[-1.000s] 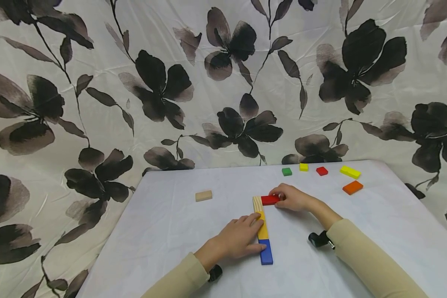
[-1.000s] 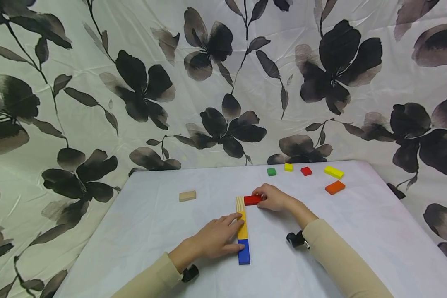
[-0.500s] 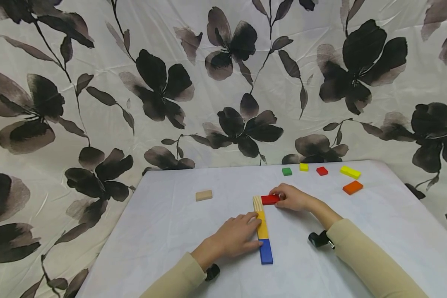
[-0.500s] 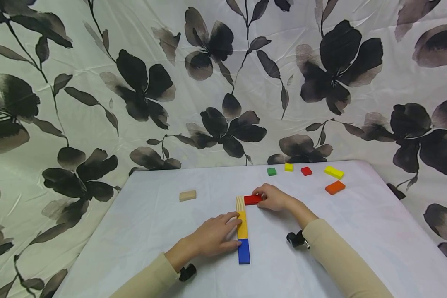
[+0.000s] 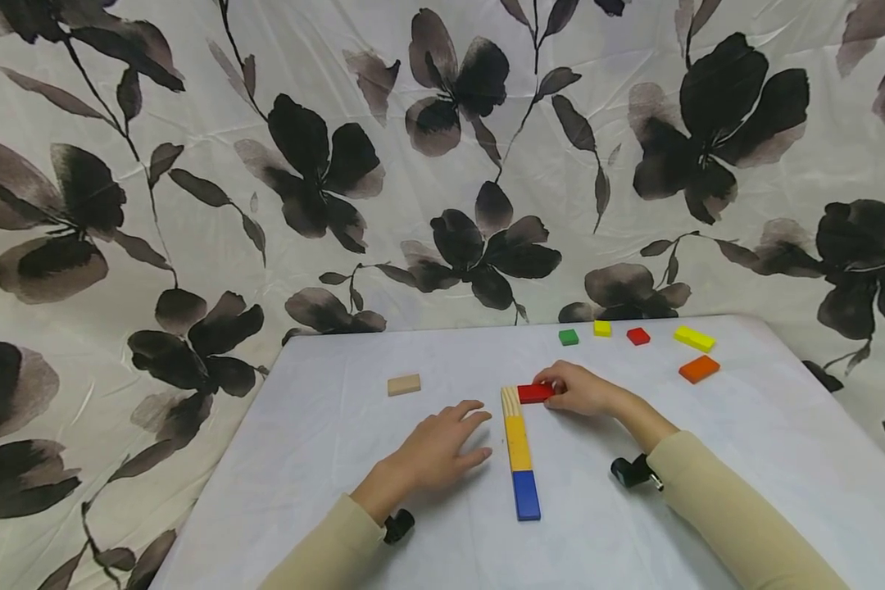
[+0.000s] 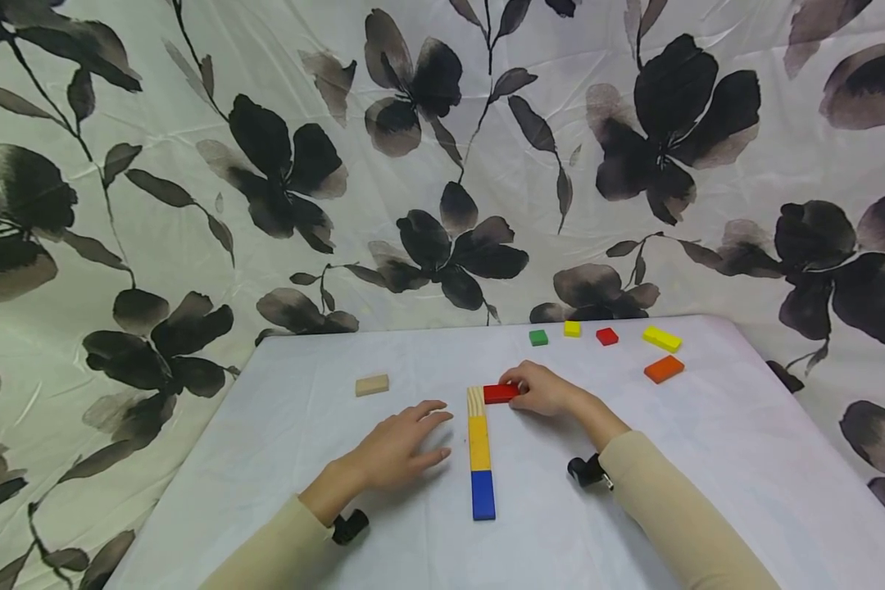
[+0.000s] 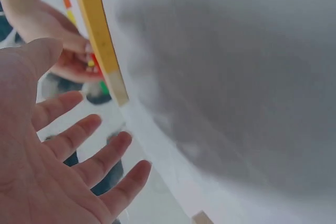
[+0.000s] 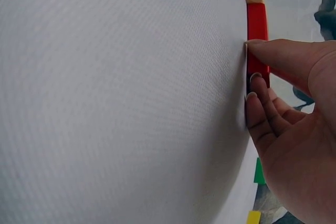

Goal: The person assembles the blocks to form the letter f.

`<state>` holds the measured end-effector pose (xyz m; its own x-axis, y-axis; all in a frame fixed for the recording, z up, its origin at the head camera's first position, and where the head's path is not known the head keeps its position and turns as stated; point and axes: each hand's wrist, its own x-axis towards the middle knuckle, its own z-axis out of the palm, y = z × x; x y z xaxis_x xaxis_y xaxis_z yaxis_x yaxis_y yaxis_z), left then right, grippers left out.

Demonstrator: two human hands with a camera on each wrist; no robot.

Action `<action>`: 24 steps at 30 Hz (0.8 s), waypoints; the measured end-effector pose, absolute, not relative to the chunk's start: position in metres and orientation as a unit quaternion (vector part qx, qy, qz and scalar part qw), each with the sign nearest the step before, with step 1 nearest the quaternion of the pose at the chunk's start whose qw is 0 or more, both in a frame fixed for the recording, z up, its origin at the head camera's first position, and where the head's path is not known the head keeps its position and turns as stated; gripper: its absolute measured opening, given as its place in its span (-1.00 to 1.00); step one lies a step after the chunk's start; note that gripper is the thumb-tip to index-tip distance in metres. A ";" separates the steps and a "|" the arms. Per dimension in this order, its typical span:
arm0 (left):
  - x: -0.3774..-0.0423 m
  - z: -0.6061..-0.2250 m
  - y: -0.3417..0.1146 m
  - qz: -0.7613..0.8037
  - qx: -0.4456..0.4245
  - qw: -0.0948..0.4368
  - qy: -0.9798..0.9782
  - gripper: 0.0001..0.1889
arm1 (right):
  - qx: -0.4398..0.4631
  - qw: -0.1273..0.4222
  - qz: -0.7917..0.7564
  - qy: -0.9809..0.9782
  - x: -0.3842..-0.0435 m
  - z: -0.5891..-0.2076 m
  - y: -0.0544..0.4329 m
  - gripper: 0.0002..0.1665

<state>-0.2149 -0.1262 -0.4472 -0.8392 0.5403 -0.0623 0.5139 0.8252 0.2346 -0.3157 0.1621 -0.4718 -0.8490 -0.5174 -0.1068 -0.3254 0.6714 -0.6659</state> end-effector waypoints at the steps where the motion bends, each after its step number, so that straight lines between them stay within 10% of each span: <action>1: -0.216 -0.446 -0.130 0.107 0.275 0.057 0.954 -0.40 | -0.234 0.145 -0.332 0.902 -0.316 -0.471 0.162 -0.52; 24: -0.260 -0.453 -0.202 0.233 0.170 -0.014 0.957 -0.33 | -0.239 0.142 -0.333 0.901 -0.316 -0.473 0.164 -0.54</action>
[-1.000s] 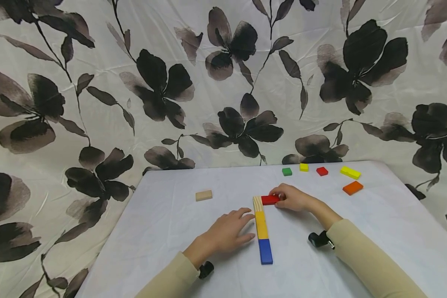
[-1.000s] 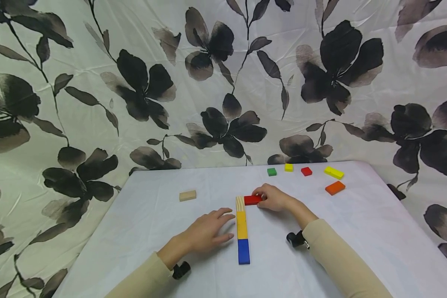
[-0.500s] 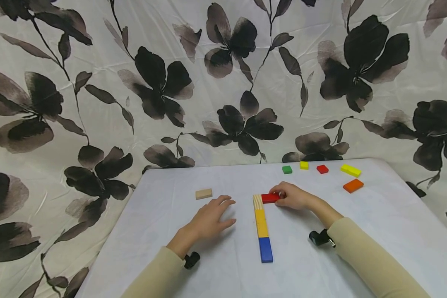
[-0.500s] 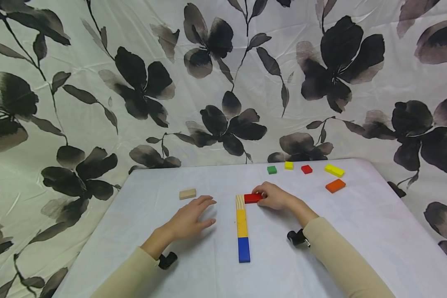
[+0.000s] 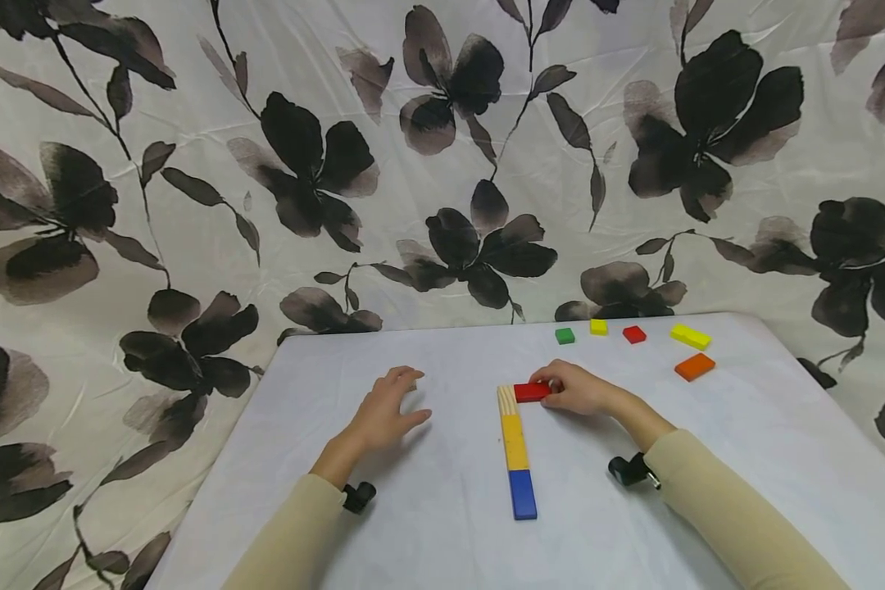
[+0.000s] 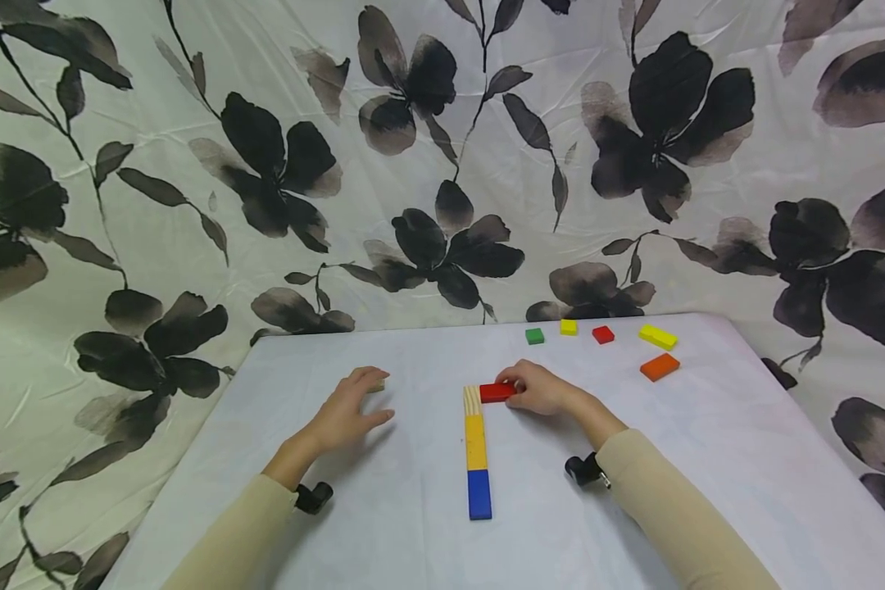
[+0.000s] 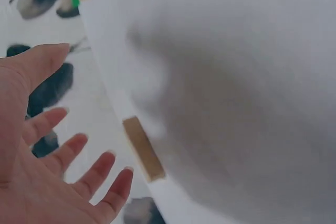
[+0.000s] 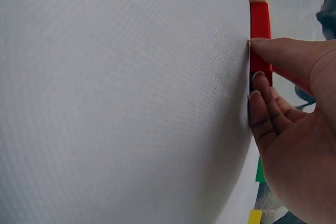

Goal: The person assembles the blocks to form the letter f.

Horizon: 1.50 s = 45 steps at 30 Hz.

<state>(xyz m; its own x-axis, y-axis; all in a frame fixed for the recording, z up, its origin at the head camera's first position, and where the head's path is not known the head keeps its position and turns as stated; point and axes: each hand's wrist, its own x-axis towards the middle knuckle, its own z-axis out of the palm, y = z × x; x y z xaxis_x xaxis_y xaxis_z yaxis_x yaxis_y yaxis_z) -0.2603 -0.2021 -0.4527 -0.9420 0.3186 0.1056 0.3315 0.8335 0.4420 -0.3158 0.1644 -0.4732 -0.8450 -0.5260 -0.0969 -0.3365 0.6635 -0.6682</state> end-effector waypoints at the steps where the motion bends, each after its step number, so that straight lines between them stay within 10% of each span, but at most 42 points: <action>1: -0.263 -0.454 -0.205 -0.240 -0.159 0.016 -0.958 -0.33 | -0.240 0.142 -0.333 0.901 -0.316 -0.473 0.164 -0.53; 45: -0.308 -0.483 -0.237 -0.342 -0.028 -0.015 -0.939 -0.60 | -0.248 0.141 -0.332 0.899 -0.315 -0.473 0.164 -0.56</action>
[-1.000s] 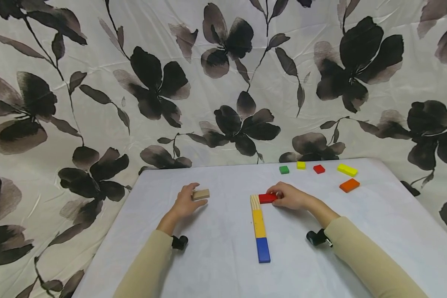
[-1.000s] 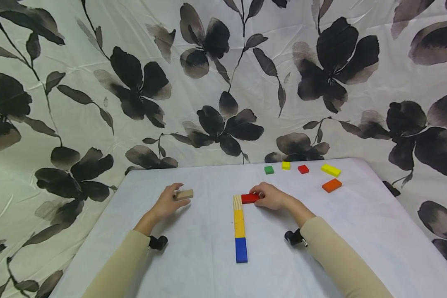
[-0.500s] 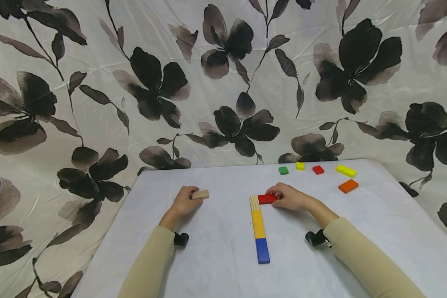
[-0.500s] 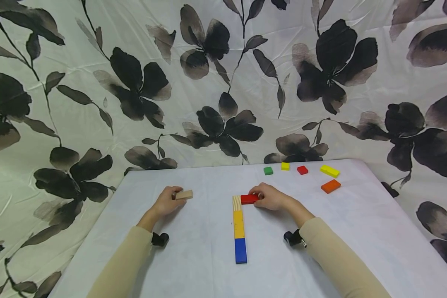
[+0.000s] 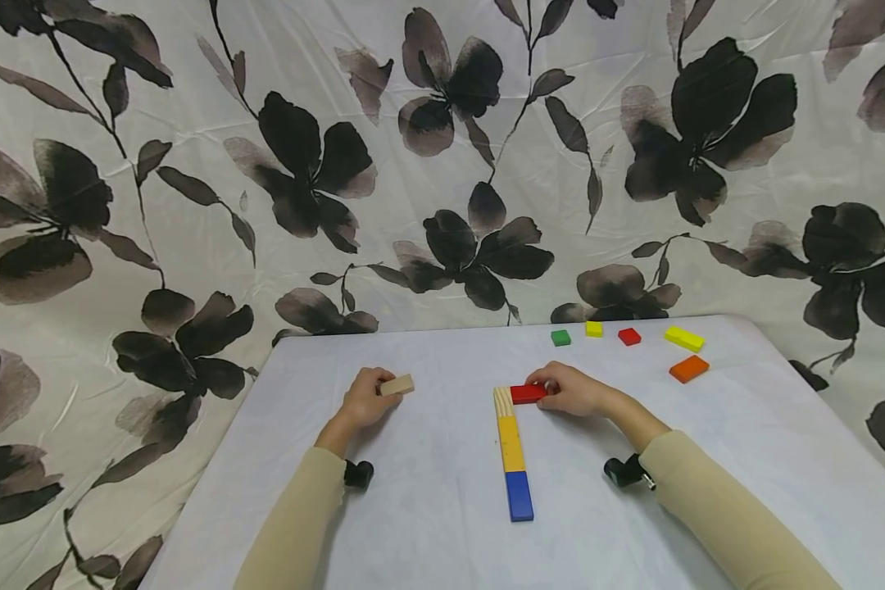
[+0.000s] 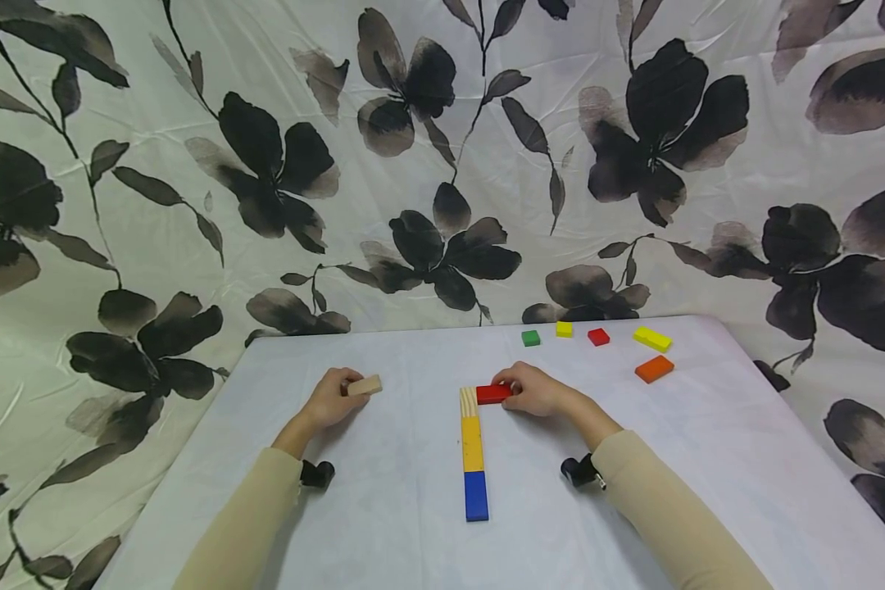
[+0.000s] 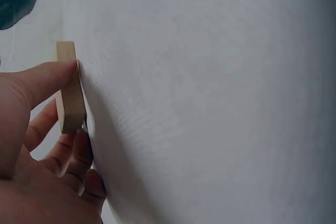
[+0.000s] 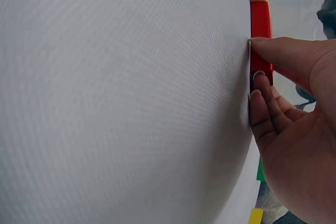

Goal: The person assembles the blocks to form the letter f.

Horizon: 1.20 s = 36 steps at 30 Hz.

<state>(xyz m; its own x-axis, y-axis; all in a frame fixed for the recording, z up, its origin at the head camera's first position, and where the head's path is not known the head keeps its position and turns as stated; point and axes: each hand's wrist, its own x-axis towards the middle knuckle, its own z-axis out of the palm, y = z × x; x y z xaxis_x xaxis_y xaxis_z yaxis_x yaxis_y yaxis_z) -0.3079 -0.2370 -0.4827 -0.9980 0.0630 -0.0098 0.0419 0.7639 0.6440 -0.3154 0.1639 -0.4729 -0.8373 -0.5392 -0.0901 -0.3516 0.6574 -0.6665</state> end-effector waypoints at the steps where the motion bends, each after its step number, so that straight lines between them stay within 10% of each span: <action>1: -0.307 -0.482 -0.237 0.346 0.028 0.016 0.938 -0.60 | -0.248 0.142 -0.331 0.899 -0.316 -0.473 0.164 -0.56; 36: -0.294 -0.465 -0.189 0.408 0.133 0.039 0.903 -0.67 | -0.245 0.147 -0.338 0.897 -0.317 -0.474 0.164 -0.55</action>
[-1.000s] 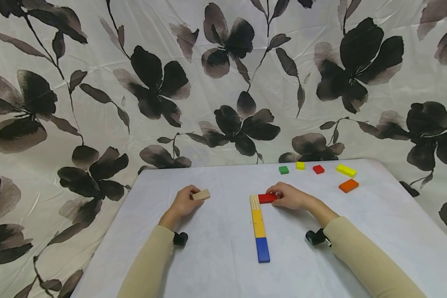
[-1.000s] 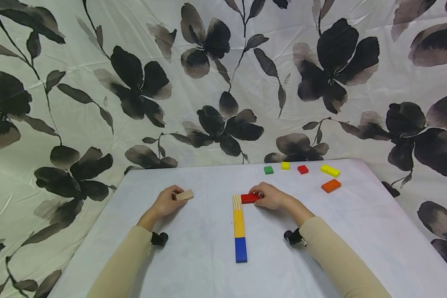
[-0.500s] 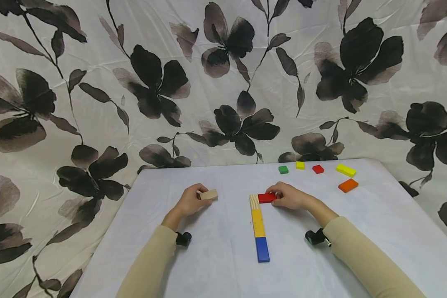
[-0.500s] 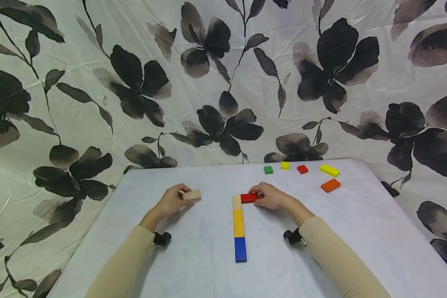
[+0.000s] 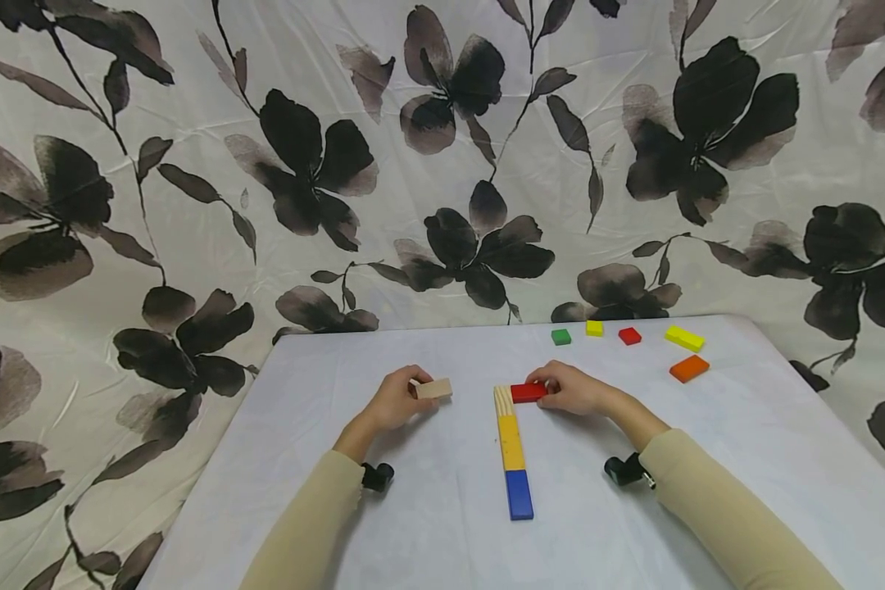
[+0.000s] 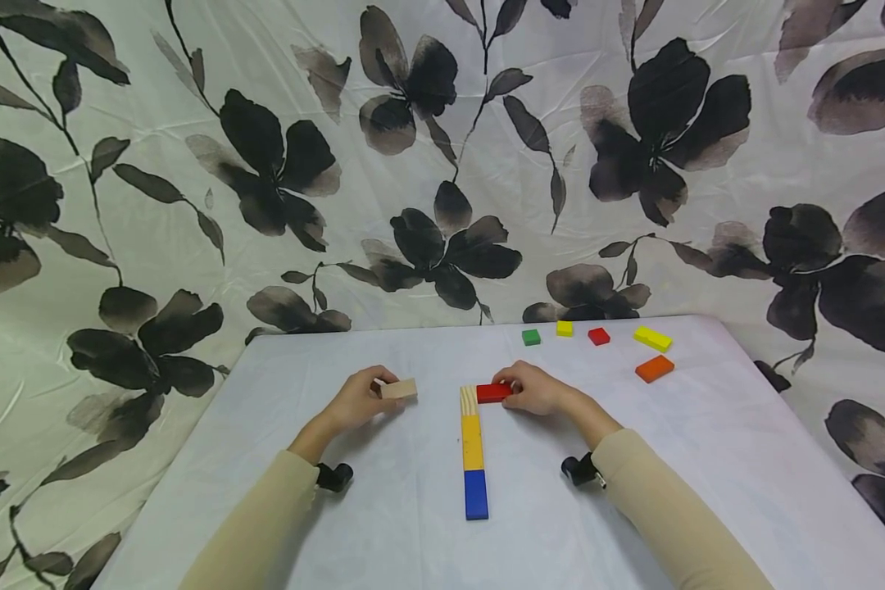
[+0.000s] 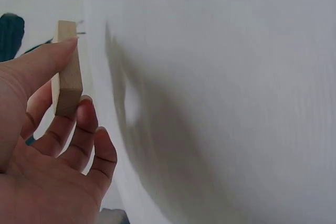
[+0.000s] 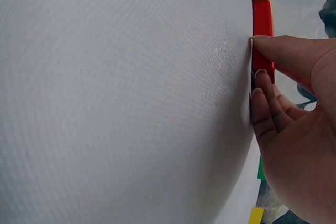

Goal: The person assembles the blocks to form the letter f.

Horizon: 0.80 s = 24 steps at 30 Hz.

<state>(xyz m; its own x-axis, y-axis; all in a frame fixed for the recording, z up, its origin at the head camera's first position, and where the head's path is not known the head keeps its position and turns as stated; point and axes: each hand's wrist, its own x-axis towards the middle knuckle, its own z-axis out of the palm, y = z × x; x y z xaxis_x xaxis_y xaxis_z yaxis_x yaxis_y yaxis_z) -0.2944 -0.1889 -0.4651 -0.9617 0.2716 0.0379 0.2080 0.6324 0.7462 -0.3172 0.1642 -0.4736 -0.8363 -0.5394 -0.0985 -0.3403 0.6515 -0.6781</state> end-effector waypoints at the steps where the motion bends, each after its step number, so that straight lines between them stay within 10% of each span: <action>1: -0.294 -0.465 -0.187 0.408 0.134 0.040 0.902 -0.67 | -0.245 0.147 -0.338 0.897 -0.317 -0.473 0.164 -0.55; 24: -0.296 -0.470 -0.152 0.386 0.176 0.055 0.904 -0.70 | -0.245 0.145 -0.342 0.896 -0.317 -0.473 0.164 -0.55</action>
<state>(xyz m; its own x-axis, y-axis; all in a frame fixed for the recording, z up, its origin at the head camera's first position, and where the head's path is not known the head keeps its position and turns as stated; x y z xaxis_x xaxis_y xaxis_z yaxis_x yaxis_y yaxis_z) -0.2955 -0.1522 -0.4704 -0.9320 0.3606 0.0368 0.2757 0.6394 0.7177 -0.3166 0.1641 -0.4733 -0.8381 -0.5375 -0.0931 -0.3389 0.6468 -0.6832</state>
